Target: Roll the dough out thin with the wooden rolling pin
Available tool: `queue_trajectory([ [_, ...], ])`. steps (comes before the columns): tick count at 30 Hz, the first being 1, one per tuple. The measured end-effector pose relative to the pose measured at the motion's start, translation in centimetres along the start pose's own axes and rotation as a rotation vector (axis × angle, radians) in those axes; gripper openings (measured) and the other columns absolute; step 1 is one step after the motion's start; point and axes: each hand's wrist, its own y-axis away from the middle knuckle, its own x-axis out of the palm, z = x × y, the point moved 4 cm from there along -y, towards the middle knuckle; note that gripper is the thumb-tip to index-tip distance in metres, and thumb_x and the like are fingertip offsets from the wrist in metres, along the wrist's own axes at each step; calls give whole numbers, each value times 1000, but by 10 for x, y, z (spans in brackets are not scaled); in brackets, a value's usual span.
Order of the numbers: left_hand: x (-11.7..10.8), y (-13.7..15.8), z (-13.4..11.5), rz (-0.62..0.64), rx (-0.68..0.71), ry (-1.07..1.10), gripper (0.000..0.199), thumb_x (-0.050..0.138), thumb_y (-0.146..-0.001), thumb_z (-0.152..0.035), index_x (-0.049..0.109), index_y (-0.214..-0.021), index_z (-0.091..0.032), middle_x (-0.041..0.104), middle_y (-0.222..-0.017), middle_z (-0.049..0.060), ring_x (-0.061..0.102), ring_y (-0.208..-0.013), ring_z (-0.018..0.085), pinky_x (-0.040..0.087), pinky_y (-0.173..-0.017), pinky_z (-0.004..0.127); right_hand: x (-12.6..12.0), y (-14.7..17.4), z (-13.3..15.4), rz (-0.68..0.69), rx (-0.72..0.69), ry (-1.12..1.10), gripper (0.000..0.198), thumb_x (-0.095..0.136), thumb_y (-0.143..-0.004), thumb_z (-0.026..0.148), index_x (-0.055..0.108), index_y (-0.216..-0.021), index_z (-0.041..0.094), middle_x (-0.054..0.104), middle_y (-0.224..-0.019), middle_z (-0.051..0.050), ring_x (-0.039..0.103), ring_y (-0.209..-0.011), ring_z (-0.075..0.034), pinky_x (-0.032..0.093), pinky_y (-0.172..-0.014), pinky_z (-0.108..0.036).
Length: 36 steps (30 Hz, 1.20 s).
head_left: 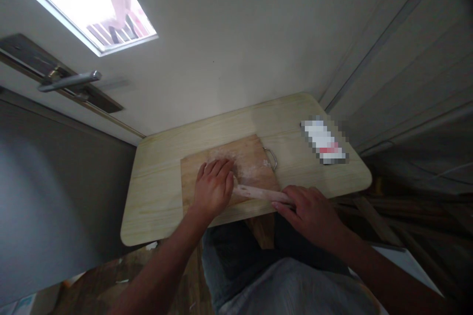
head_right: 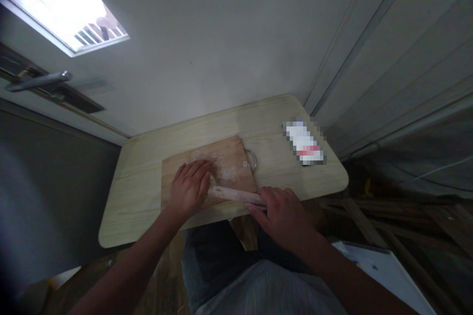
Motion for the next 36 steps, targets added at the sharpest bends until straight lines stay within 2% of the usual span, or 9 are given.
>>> queue_trajectory([
  [9, 4, 12, 1, -1, 1, -8, 46, 35, -101, -32, 49, -145, -24, 58, -144, 7, 47, -136, 25, 25, -120, 50, 7, 6, 1, 46, -18, 18, 38, 46, -98, 56, 61, -92, 22, 70, -86, -6, 62, -81, -25, 37, -72, -36],
  [16, 0, 4, 0, 27, 2, -38, 45, 37, -100, -32, 49, -144, -29, 54, -148, 5, 43, -138, 26, 24, -119, 52, 5, 0, -3, 33, 67, -127, 37, 48, -96, 57, 61, -88, 24, 70, -84, -4, 63, -75, -22, 36, -67, -32],
  [24, -14, -14, -11, 69, 34, -98, 44, 45, -96, -29, 51, -139, -27, 51, -150, 9, 40, -141, 32, 23, -116, 63, -3, -14, -11, 134, 94, -367, 33, 49, -96, 54, 62, -88, 25, 68, -84, -2, 64, -78, -20, 40, -68, -30],
  [27, -13, -25, -18, 44, 21, -69, 40, 45, -97, -31, 54, -135, -26, 53, -147, 9, 42, -139, 32, 25, -116, 61, -13, -23, -19, 113, 77, -391, 31, 55, -93, 54, 63, -91, 24, 68, -90, -3, 63, -84, -21, 42, -72, -30],
  [30, -8, -35, -19, -13, -75, -34, 38, 39, -101, -40, 57, -131, -24, 58, -141, 11, 49, -131, 32, 30, -113, 60, -19, -33, -29, 60, 97, -373, 31, 58, -91, 54, 65, -92, 24, 67, -92, -3, 62, -86, -21, 43, -74, -31],
  [33, -5, -41, -18, -83, -137, -32, 42, 36, -102, -46, 58, -130, -25, 60, -137, 11, 52, -127, 31, 33, -110, 56, -17, -40, -36, -1, 139, -375, 31, 61, -89, 53, 65, -98, 24, 68, -98, -4, 63, -90, -21, 44, -78, -32],
  [36, -4, -45, -16, -111, -139, -53, 43, 35, -102, -47, 59, -129, -25, 60, -136, 11, 51, -126, 31, 33, -110, 54, -13, -44, -38, -57, 188, -417, 36, 62, -88, 53, 63, -109, 24, 68, -105, -6, 64, -91, -21, 45, -77, -31],
])
